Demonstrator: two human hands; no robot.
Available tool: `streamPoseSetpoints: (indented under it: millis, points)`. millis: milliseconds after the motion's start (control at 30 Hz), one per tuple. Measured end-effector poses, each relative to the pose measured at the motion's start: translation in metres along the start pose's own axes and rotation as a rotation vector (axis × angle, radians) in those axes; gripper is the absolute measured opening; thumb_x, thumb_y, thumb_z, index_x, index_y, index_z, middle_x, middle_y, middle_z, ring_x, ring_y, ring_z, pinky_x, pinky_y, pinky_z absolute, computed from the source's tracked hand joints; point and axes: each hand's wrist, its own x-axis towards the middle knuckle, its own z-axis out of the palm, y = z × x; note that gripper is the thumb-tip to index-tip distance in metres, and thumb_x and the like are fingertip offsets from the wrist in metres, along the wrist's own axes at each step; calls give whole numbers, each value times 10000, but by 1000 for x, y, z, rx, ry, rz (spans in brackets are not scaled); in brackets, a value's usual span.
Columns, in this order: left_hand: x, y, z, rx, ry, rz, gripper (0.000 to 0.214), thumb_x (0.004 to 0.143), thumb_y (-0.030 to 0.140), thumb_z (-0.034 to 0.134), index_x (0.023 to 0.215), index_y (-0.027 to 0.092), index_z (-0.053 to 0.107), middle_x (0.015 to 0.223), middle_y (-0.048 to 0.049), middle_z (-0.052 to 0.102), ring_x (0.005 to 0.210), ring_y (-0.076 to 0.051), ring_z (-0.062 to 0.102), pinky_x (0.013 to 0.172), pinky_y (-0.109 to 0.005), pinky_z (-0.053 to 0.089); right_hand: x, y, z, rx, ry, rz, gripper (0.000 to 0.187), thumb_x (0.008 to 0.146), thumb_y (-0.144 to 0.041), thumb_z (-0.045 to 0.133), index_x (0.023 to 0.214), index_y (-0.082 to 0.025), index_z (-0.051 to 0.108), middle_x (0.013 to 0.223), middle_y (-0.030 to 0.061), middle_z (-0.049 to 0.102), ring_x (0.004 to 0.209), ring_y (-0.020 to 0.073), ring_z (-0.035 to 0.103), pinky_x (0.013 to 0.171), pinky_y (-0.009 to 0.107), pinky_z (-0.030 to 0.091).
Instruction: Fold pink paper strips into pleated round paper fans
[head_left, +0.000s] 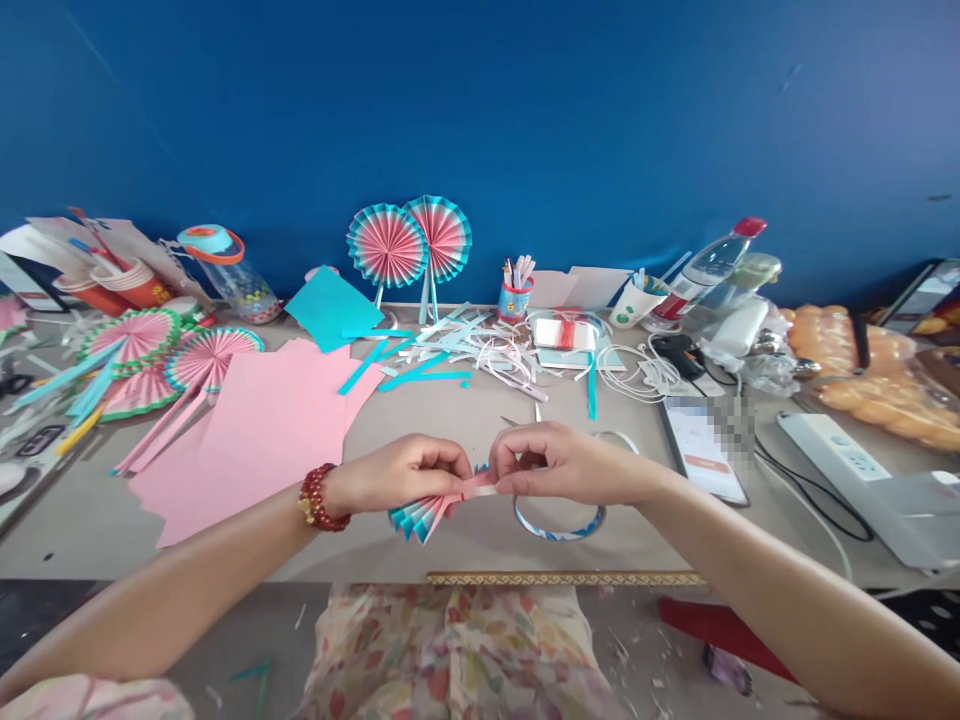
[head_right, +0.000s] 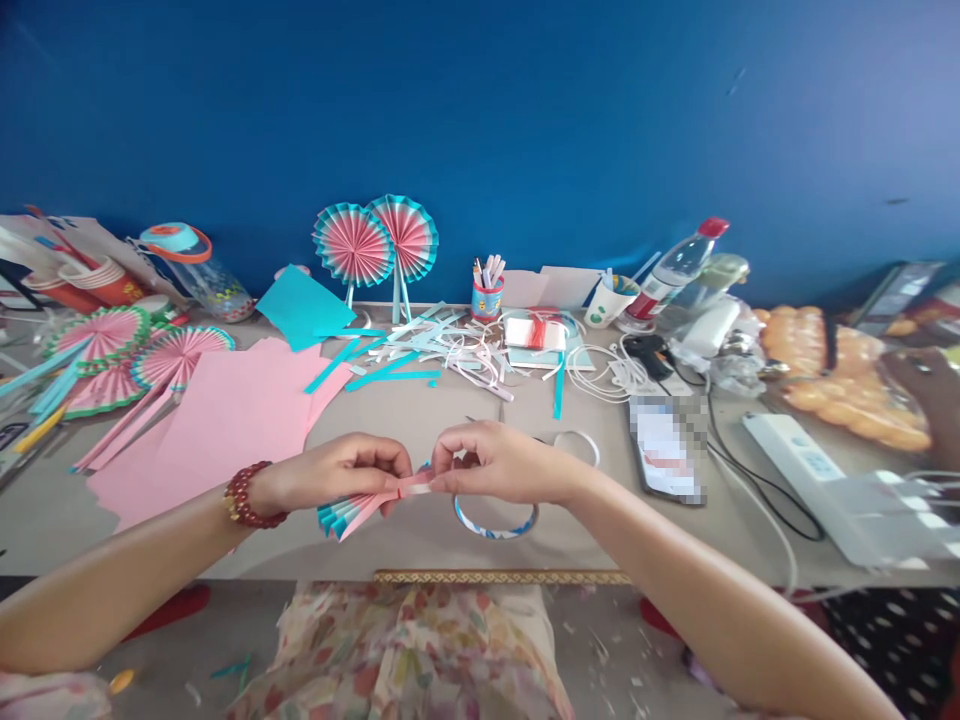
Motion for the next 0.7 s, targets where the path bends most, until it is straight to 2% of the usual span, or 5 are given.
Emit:
streamPoseSetpoints:
  millis: [300, 533, 700]
  points:
    - [-1, -2, 4, -17, 6, 59, 238, 859, 383, 602, 828, 147, 620, 699, -10, 633, 631, -112, 555, 601, -211, 417, 0, -8, 1, -60, 3, 5, 130, 877, -293, 604, 808, -190, 642, 788, -23, 650, 702, 109, 542, 635, 208, 391]
    - [-4, -1, 8, -81, -13, 4, 255, 851, 400, 618, 816, 149, 584, 722, -35, 671, 624, -137, 638, 576, -227, 479, -1, -12, 3, -133, 27, -14, 115, 870, -287, 604, 819, -197, 655, 821, -11, 676, 716, 122, 568, 633, 218, 394]
    - [-6, 2, 8, -32, 15, 16, 274, 854, 423, 606, 825, 150, 597, 713, -39, 684, 631, -139, 652, 578, -225, 495, -4, -18, 4, -212, 94, 26, 81, 856, -239, 603, 812, -199, 658, 775, -22, 665, 678, 115, 550, 591, 213, 364]
